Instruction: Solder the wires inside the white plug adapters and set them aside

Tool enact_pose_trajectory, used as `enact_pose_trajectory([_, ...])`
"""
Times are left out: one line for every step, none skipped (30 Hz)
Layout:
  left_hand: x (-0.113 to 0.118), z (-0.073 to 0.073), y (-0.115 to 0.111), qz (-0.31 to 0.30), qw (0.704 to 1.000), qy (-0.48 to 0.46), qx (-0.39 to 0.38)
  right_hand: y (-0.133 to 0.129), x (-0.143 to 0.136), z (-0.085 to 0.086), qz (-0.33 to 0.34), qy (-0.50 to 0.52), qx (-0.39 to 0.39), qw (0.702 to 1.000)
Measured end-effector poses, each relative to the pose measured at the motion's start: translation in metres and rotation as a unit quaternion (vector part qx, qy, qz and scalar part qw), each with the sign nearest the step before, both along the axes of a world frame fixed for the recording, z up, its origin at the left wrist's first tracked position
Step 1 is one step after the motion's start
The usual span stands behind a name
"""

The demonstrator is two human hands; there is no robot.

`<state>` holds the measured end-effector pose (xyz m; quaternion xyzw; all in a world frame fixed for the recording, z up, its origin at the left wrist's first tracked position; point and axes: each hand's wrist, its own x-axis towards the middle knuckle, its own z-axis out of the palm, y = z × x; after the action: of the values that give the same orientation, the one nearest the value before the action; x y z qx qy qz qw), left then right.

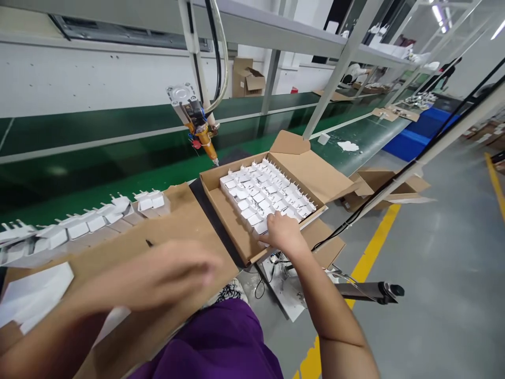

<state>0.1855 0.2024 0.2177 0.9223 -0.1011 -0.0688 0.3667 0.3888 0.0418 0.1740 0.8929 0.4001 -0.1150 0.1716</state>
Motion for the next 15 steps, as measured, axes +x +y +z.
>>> enact_pose_trajectory([0.022,-0.003,0.004,0.052,0.998,-0.016,0.028,0.001,-0.002,0.000,-0.005,0.001,0.003,1.000])
enact_pose_trajectory([0.044,-0.008,0.006,0.088,0.993,-0.032,0.067,0.001,-0.003,-0.001,-0.010,0.001,0.007,1.000])
enact_pose_trajectory([0.063,-0.015,0.006,0.111,0.987,-0.044,0.106,0.002,-0.005,-0.002,-0.014,0.001,0.011,1.000])
enact_pose_trajectory([0.081,-0.024,0.004,0.118,0.982,-0.037,0.142,0.002,-0.006,-0.002,-0.018,0.001,0.015,1.000])
enact_pose_trajectory([0.095,-0.033,0.001,0.121,0.976,-0.030,0.176,0.003,-0.007,-0.004,-0.020,0.000,0.021,1.000])
enact_pose_trajectory([0.107,-0.042,-0.004,0.117,0.971,-0.026,0.207,0.004,-0.008,-0.005,-0.023,-0.002,0.027,0.999])
enact_pose_trajectory([0.116,-0.051,-0.010,0.112,0.967,-0.027,0.228,0.004,-0.009,-0.007,-0.024,-0.003,0.034,0.999])
enact_pose_trajectory([0.122,-0.059,-0.015,0.107,0.964,-0.029,0.241,0.005,-0.010,-0.010,-0.024,-0.003,0.042,0.999])
enact_pose_trajectory([0.127,-0.066,-0.021,0.102,0.963,-0.030,0.247,0.006,-0.010,-0.012,-0.024,-0.003,0.049,0.999])
enact_pose_trajectory([0.130,-0.071,-0.025,0.099,0.963,-0.030,0.248,0.006,-0.010,-0.015,-0.023,-0.001,0.056,0.998])
enact_pose_trajectory([0.131,-0.073,-0.028,0.097,0.964,-0.028,0.245,0.006,-0.010,-0.016,-0.021,0.002,0.063,0.998])
enact_pose_trajectory([0.130,-0.073,-0.029,0.101,0.965,-0.030,0.241,0.005,-0.010,-0.017,-0.018,0.007,0.069,0.997])
enact_pose_trajectory([0.128,-0.069,-0.027,0.110,0.965,-0.038,0.234,0.004,-0.009,-0.015,-0.015,0.013,0.073,0.997])
enact_pose_trajectory([0.123,-0.062,-0.022,0.122,0.966,-0.055,0.220,0.000,-0.009,-0.010,-0.012,0.020,0.074,0.997])
enact_pose_trajectory([0.115,-0.051,-0.015,0.135,0.968,-0.079,0.197,-0.005,-0.008,-0.002,-0.009,0.024,0.084,0.996])
